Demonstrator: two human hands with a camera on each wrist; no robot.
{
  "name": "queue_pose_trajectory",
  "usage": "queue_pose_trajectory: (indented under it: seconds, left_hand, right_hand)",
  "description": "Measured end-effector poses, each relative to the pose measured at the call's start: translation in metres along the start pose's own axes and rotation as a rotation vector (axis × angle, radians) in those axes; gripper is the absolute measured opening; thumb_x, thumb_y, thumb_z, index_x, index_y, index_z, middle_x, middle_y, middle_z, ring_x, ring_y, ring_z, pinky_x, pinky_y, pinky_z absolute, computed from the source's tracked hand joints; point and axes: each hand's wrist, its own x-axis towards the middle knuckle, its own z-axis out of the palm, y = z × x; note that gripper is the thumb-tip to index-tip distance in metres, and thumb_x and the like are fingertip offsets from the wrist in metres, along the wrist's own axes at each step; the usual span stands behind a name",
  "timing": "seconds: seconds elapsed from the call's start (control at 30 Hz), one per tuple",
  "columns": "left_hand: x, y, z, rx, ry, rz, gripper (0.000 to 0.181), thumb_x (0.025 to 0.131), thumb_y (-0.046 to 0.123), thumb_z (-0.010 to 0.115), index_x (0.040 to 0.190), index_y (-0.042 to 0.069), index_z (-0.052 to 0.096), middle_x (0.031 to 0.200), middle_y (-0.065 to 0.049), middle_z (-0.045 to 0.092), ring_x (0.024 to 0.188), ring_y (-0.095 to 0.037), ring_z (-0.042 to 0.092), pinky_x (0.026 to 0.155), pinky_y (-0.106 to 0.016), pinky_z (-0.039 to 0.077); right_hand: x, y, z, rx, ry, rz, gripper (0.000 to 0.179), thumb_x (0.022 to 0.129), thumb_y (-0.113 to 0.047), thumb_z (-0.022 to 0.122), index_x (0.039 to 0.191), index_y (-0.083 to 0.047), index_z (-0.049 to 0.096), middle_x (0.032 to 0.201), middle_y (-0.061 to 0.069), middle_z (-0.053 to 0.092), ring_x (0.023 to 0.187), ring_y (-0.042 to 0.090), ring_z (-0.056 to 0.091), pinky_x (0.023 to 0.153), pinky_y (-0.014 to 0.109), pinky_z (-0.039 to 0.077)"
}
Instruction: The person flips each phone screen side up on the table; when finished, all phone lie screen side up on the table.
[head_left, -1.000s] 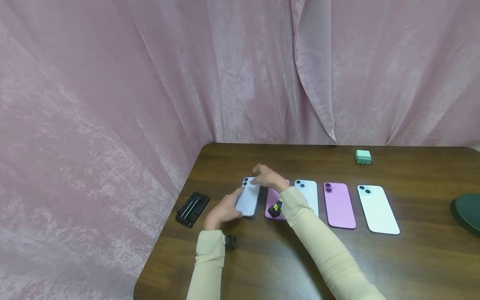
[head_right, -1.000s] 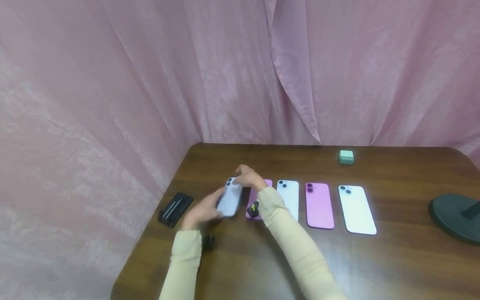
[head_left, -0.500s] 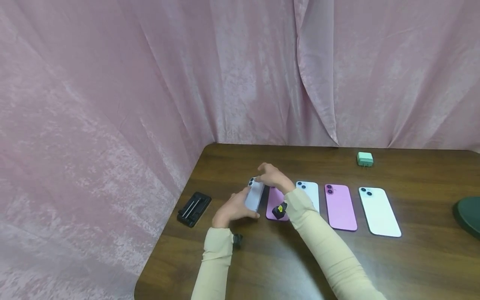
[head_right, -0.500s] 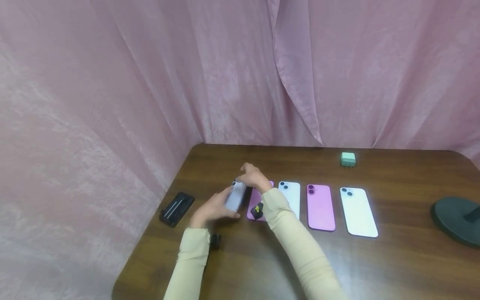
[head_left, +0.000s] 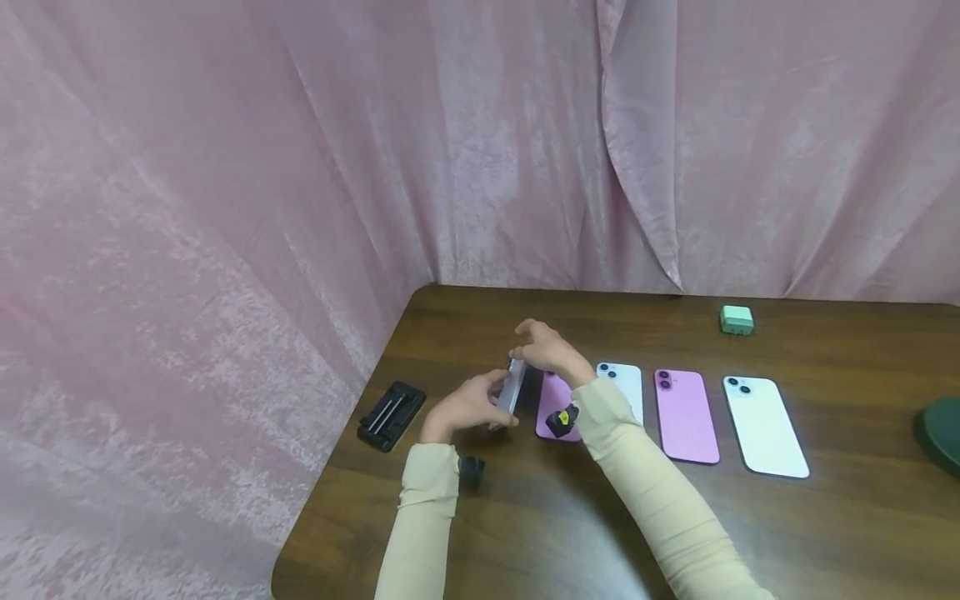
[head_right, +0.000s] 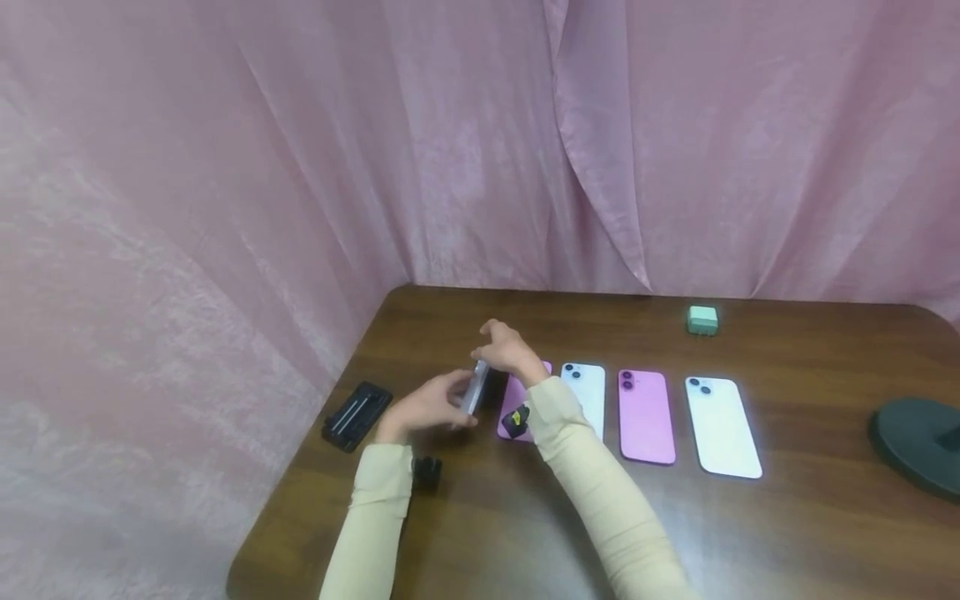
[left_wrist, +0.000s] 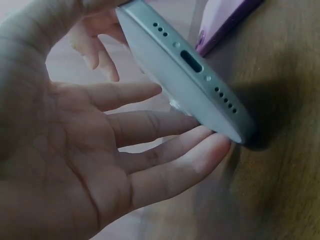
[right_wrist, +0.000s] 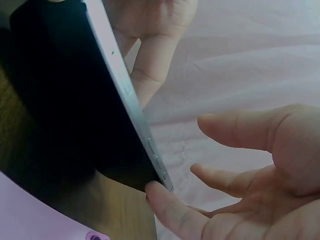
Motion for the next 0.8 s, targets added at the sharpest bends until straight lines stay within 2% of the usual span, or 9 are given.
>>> queue_pose_trajectory:
  seconds: [0.13, 0.27, 0.4, 0.63, 0.8]
  left_hand:
    - [-0.001, -0.003, -0.002, -0.087, -0.045, 0.023, 0.08, 0.084, 0.018, 0.08, 0.152, 0.005, 0.04, 0.146, -0.019, 0.052, 0.118, -0.032, 0.06, 0.093, -0.046, 0.053]
    - [0.0, -0.009, -0.004, -0.203, -0.089, 0.038, 0.081, 0.084, 0.013, 0.078, 0.153, 0.004, 0.037, 0.148, -0.019, 0.051, 0.125, -0.032, 0.058, 0.095, -0.044, 0.052]
    - [0.002, -0.014, -0.007, -0.306, -0.128, 0.048, 0.082, 0.084, 0.007, 0.076, 0.154, 0.001, 0.034, 0.148, -0.021, 0.049, 0.125, -0.032, 0.058, 0.097, -0.042, 0.051]
    - [-0.001, -0.015, -0.015, -0.336, -0.147, 0.051, 0.08, 0.089, -0.003, 0.068, 0.157, -0.001, 0.027, 0.15, -0.027, 0.045, 0.128, -0.037, 0.055, 0.088, -0.039, 0.056]
    - [-0.003, -0.017, -0.019, -0.371, -0.155, 0.044, 0.08, 0.089, -0.008, 0.063, 0.159, 0.002, 0.025, 0.15, -0.027, 0.045, 0.121, -0.037, 0.061, 0.083, -0.042, 0.058]
  right_hand:
    - [-0.003, 0.0, 0.0, 0.019, -0.007, 0.001, 0.053, 0.095, -0.012, 0.062, 0.143, 0.005, 0.046, 0.142, 0.032, 0.049, 0.128, 0.044, 0.05, 0.1, 0.054, 0.046]
    - [-0.003, 0.0, -0.001, 0.045, -0.007, -0.033, 0.051, 0.096, -0.009, 0.061, 0.142, 0.005, 0.046, 0.14, 0.033, 0.05, 0.126, 0.045, 0.052, 0.1, 0.054, 0.046]
    - [-0.001, 0.004, 0.001, 0.05, 0.001, -0.075, 0.049, 0.095, -0.008, 0.062, 0.14, 0.007, 0.047, 0.136, 0.032, 0.052, 0.123, 0.043, 0.053, 0.1, 0.052, 0.046]
    - [0.004, 0.012, 0.007, 0.069, -0.027, -0.116, 0.051, 0.093, -0.003, 0.064, 0.138, 0.012, 0.046, 0.131, 0.032, 0.055, 0.124, 0.043, 0.052, 0.104, 0.051, 0.043]
    - [0.01, 0.017, 0.011, 0.08, -0.043, -0.11, 0.054, 0.095, -0.007, 0.064, 0.141, 0.012, 0.044, 0.136, 0.032, 0.053, 0.128, 0.044, 0.05, 0.107, 0.051, 0.041]
